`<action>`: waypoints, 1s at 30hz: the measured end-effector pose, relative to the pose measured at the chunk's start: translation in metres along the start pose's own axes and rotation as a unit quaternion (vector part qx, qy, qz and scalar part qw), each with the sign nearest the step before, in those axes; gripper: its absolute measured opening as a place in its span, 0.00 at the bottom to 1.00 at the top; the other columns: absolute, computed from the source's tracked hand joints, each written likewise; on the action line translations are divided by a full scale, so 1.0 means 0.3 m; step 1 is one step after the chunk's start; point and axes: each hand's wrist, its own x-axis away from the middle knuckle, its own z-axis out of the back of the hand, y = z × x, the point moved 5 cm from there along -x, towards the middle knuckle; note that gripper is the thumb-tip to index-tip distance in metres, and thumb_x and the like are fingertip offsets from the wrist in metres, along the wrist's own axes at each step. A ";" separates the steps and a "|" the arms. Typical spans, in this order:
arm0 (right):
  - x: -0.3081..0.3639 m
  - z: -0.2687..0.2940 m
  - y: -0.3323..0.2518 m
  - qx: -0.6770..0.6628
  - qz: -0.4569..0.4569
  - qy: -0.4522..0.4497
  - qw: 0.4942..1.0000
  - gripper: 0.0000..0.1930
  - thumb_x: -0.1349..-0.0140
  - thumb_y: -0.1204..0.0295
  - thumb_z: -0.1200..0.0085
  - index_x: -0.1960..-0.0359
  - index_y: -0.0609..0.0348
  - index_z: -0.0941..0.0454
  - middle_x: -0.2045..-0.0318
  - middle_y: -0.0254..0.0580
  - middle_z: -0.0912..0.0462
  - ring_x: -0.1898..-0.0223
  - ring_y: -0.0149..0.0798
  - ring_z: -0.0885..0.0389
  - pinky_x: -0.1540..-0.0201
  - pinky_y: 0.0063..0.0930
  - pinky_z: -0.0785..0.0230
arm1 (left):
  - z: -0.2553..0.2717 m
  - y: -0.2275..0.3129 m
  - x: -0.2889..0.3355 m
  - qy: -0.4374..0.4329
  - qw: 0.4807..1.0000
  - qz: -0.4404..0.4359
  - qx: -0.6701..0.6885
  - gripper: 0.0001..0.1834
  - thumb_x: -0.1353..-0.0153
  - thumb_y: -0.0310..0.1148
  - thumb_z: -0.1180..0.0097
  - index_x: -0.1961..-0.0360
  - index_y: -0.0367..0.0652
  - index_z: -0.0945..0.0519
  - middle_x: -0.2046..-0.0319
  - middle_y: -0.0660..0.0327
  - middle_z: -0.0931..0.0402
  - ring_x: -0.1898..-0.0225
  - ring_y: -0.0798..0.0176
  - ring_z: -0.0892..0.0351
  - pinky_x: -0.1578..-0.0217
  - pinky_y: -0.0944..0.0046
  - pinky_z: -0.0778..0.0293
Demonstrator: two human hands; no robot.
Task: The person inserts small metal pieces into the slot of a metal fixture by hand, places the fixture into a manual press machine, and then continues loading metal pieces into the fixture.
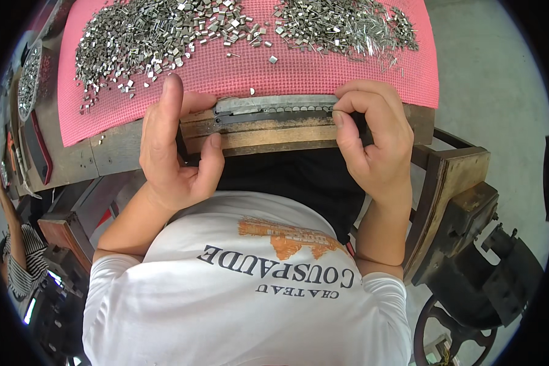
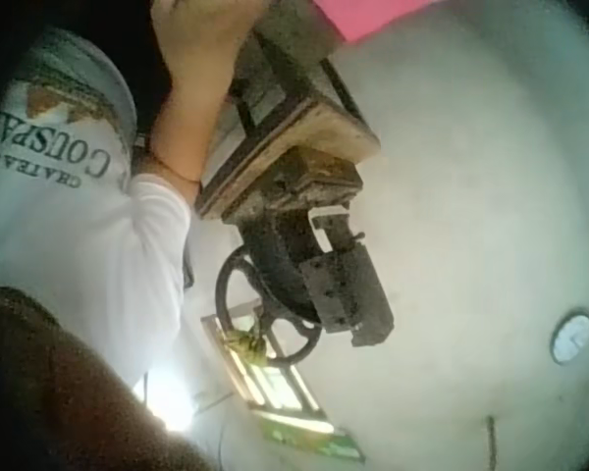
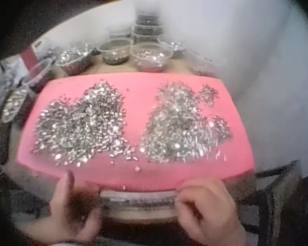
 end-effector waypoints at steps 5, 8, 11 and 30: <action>0.000 -0.002 -0.002 0.016 0.009 -0.008 1.000 0.09 0.45 0.86 0.40 0.63 0.63 0.21 0.60 0.45 0.16 0.60 0.43 0.17 0.56 0.32 0.25 | 0.001 0.007 -0.001 -0.007 1.000 0.005 -0.005 0.48 0.51 0.15 0.40 0.25 0.24 0.41 0.55 0.45 0.17 0.60 0.54 0.20 0.55 0.58 0.25; -0.001 -0.010 -0.015 0.060 0.032 0.007 0.998 0.11 0.47 0.86 0.38 0.63 0.62 0.21 0.61 0.43 0.16 0.61 0.44 0.17 0.57 0.34 0.25 | -0.002 0.005 0.003 -0.006 1.000 0.001 -0.002 0.48 0.52 0.15 0.39 0.25 0.24 0.41 0.56 0.45 0.17 0.60 0.54 0.20 0.55 0.58 0.25; 0.005 -0.019 -0.033 0.134 0.100 0.028 0.986 0.13 0.52 0.82 0.34 0.63 0.60 0.20 0.61 0.40 0.17 0.59 0.46 0.18 0.58 0.39 0.28 | -0.004 0.005 0.005 -0.003 1.000 0.006 0.009 0.48 0.52 0.15 0.39 0.25 0.24 0.40 0.55 0.45 0.17 0.59 0.52 0.19 0.54 0.58 0.25; 0.240 0.140 0.038 0.040 -0.072 0.112 0.990 0.18 0.31 0.68 0.39 0.41 0.59 0.19 0.49 0.47 0.15 0.46 0.52 0.20 0.43 0.45 0.34 | -0.169 0.176 -0.196 -0.158 0.987 0.018 0.008 0.44 0.52 0.17 0.26 0.30 0.46 0.24 0.59 0.55 0.15 0.59 0.56 0.17 0.55 0.59 0.20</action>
